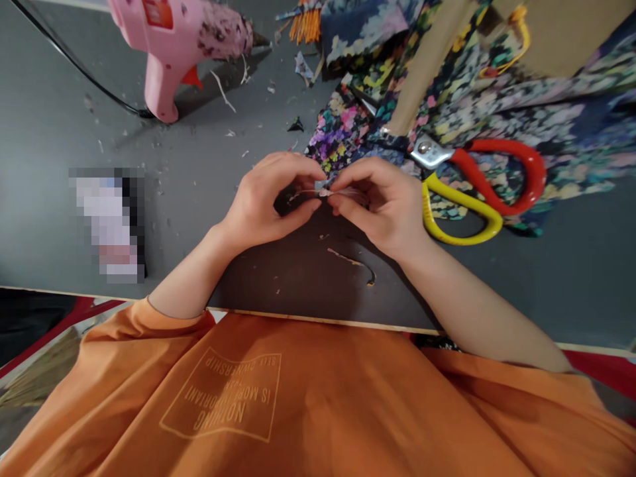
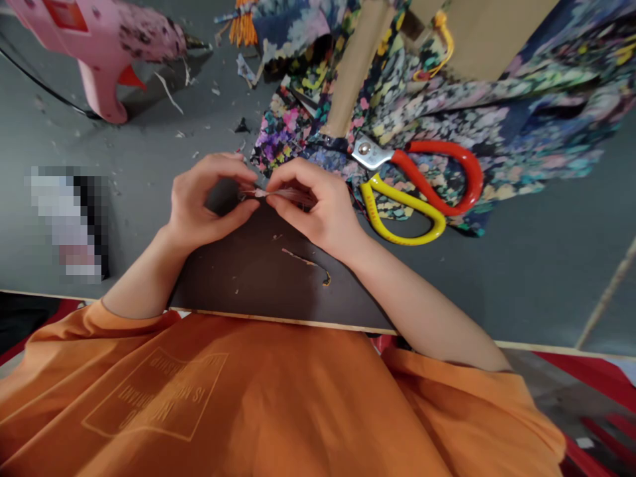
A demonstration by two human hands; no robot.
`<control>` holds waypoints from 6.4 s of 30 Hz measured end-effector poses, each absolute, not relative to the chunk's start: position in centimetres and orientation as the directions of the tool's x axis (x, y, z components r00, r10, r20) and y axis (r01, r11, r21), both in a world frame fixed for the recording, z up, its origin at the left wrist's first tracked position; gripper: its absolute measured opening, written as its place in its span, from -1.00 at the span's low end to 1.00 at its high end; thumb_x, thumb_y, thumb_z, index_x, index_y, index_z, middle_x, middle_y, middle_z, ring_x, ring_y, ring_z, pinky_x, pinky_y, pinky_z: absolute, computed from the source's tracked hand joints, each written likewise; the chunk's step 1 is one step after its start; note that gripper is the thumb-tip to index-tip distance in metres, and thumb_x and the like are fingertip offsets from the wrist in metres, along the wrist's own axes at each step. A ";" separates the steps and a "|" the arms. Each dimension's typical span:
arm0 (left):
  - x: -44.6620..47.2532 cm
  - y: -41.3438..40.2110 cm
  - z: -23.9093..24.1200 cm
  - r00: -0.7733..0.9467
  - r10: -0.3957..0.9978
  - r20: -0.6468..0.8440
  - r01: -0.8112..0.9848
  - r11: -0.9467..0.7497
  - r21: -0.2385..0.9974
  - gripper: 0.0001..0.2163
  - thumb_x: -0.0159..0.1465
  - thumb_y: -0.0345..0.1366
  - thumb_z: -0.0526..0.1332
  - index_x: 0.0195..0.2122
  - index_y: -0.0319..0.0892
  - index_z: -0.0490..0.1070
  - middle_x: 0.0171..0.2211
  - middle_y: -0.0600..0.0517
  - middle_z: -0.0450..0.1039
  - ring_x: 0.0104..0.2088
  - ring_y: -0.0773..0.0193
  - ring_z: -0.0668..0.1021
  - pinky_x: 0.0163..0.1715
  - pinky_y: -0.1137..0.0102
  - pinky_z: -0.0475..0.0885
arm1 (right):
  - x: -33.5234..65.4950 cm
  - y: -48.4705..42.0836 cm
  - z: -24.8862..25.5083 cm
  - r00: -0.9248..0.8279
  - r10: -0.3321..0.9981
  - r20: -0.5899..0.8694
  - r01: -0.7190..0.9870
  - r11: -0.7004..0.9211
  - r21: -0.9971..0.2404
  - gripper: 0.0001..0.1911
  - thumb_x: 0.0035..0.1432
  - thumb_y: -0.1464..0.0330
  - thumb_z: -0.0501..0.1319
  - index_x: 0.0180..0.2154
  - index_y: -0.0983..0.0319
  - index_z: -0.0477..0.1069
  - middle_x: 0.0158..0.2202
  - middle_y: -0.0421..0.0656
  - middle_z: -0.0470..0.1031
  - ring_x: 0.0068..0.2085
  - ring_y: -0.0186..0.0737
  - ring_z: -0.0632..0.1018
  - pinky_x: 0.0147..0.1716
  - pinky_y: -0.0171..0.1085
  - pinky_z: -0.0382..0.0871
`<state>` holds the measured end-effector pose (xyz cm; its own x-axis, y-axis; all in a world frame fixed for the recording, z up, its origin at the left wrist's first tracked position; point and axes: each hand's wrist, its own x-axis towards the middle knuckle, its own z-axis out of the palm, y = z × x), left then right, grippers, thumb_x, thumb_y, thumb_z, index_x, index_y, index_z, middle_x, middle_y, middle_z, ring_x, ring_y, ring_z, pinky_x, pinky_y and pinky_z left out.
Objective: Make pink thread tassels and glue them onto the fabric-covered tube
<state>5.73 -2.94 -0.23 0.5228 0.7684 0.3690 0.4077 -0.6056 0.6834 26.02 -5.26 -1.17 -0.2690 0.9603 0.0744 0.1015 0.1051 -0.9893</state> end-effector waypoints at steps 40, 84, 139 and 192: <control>5.9 -2.8 0.0 0.542 0.735 0.407 0.394 -0.650 0.650 -0.96 0.30 -0.31 0.17 -0.32 -0.09 0.36 -0.49 0.16 0.43 -0.45 0.41 0.52 0.09 0.19 0.50 | 25.5 -5.5 -0.6 -0.243 0.964 0.112 0.093 0.138 -0.986 -0.98 0.15 0.39 0.29 -0.32 0.19 0.50 -0.35 -0.25 0.55 -0.34 -0.39 0.56 -0.35 -0.39 0.53; 5.5 -2.8 -0.2 0.521 0.752 0.404 0.441 -0.642 0.627 -0.91 0.35 -0.21 0.17 -0.25 -0.05 0.44 -0.35 0.17 0.57 -0.35 0.40 0.60 0.13 0.23 0.48 | 25.8 -5.6 -1.0 -0.234 0.965 0.116 0.199 0.164 -0.966 -0.85 0.18 0.26 0.28 -0.23 0.18 0.50 -0.34 -0.24 0.54 -0.37 -0.37 0.52 -0.38 -0.33 0.45; 5.7 -2.6 -0.2 0.551 0.664 0.505 0.449 -0.746 0.492 -0.93 0.34 -0.27 0.17 -0.29 -0.08 0.39 -0.46 0.15 0.50 -0.43 0.41 0.56 0.01 0.28 0.55 | 26.0 -5.4 -0.9 -0.302 0.946 0.117 0.212 0.186 -0.959 -0.89 0.20 0.28 0.24 -0.26 0.16 0.47 -0.34 -0.23 0.51 -0.34 -0.33 0.48 -0.37 -0.29 0.39; 5.7 -2.5 -0.4 0.577 0.636 0.512 0.410 -0.768 0.491 -0.96 0.30 -0.32 0.21 -0.23 -0.07 0.38 -0.40 0.12 0.53 -0.38 0.38 0.58 -0.07 0.28 0.57 | 25.9 -5.4 -0.7 -0.262 0.960 0.102 0.169 0.149 -0.974 -0.94 0.17 0.34 0.26 -0.26 0.14 0.49 -0.33 -0.26 0.55 -0.30 -0.34 0.56 -0.30 -0.32 0.51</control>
